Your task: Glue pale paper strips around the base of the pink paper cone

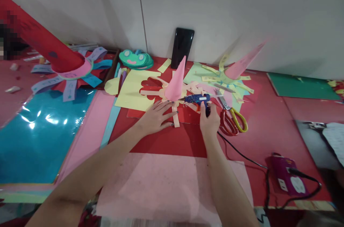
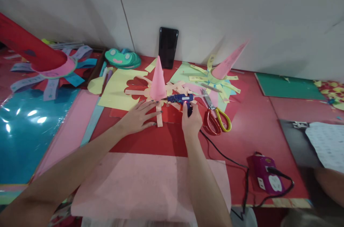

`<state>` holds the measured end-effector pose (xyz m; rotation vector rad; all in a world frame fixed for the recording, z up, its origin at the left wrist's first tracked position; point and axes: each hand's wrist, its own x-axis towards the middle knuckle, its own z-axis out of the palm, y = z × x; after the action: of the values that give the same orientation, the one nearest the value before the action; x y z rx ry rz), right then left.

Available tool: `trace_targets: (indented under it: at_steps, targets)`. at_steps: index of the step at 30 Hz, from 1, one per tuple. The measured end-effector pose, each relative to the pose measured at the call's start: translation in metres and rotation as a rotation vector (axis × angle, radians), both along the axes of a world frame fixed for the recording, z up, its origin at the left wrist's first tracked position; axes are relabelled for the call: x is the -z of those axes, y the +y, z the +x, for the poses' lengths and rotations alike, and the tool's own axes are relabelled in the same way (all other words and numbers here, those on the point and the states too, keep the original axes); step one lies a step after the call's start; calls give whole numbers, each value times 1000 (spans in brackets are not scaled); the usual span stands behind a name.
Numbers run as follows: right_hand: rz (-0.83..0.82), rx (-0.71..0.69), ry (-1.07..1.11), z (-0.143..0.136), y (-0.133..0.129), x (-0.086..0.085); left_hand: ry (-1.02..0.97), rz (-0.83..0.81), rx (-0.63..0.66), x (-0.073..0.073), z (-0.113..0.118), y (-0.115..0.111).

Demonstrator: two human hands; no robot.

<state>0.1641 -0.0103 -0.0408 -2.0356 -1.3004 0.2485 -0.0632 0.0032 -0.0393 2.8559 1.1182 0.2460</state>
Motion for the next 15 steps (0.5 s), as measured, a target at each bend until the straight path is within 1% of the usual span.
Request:
trace_targets:
  at_steps: [4,8,11,15]
  targets:
    - [-33,-21,-21,0,1,1,-1,3,6,0,1,0]
    - [-39,-19,-17,0,1,0,-48,25,43,-2,1,1]
    - [-46,-22,-14,0,0,-1,-91,48,90,-2,1,2]
    - [-63,-29,-26,-2,0,-4,-102,67,172,-2,1,2]
